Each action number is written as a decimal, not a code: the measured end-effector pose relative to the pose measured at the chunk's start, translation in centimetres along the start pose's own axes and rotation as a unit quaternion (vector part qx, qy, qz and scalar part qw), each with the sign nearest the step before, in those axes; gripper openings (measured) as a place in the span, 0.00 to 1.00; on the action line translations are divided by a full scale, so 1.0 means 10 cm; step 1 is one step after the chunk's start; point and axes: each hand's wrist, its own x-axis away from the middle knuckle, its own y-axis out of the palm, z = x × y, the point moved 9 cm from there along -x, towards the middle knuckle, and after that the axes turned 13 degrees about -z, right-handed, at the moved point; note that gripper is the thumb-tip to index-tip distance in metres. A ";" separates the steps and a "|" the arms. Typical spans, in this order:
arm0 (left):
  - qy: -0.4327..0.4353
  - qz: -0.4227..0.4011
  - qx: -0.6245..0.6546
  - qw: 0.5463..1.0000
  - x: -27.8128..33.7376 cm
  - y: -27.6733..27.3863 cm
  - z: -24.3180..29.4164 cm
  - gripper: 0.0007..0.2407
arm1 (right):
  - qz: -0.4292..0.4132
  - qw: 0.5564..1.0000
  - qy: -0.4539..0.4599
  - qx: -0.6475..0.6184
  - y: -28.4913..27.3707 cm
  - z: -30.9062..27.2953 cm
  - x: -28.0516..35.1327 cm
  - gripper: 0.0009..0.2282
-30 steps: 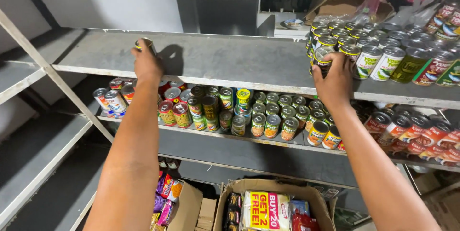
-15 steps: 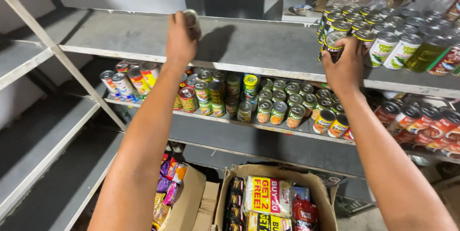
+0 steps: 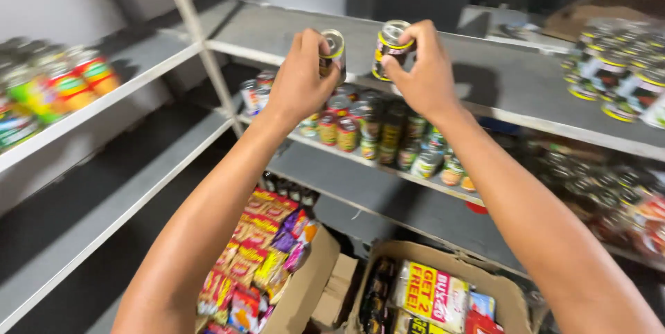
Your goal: Organizing and arranging various canned food products on grocery store shelves.
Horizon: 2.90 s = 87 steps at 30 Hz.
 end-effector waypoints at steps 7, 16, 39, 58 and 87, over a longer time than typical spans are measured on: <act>-0.105 0.025 -0.089 0.990 1.22 -1.53 -0.34 0.15 | -0.096 0.977 -0.095 -0.166 1.46 -1.57 -0.64 0.16; -0.237 0.103 -0.221 0.940 3.06 -3.50 -0.30 0.15 | -0.178 0.901 -0.248 -0.309 2.89 -3.96 -0.72 0.17; -0.361 0.344 -0.358 0.790 6.46 -6.40 -0.05 0.15 | -0.221 0.795 -0.315 -0.470 4.61 -8.08 -0.53 0.18; -0.487 0.310 -0.221 0.786 6.88 -6.77 -0.83 0.29 | -0.274 0.821 -0.294 -0.406 4.94 -8.43 -0.27 0.17; -0.466 0.288 -0.078 0.833 7.18 -6.80 -1.04 0.27 | -0.244 0.824 -0.258 -0.442 5.00 -8.34 -0.15 0.18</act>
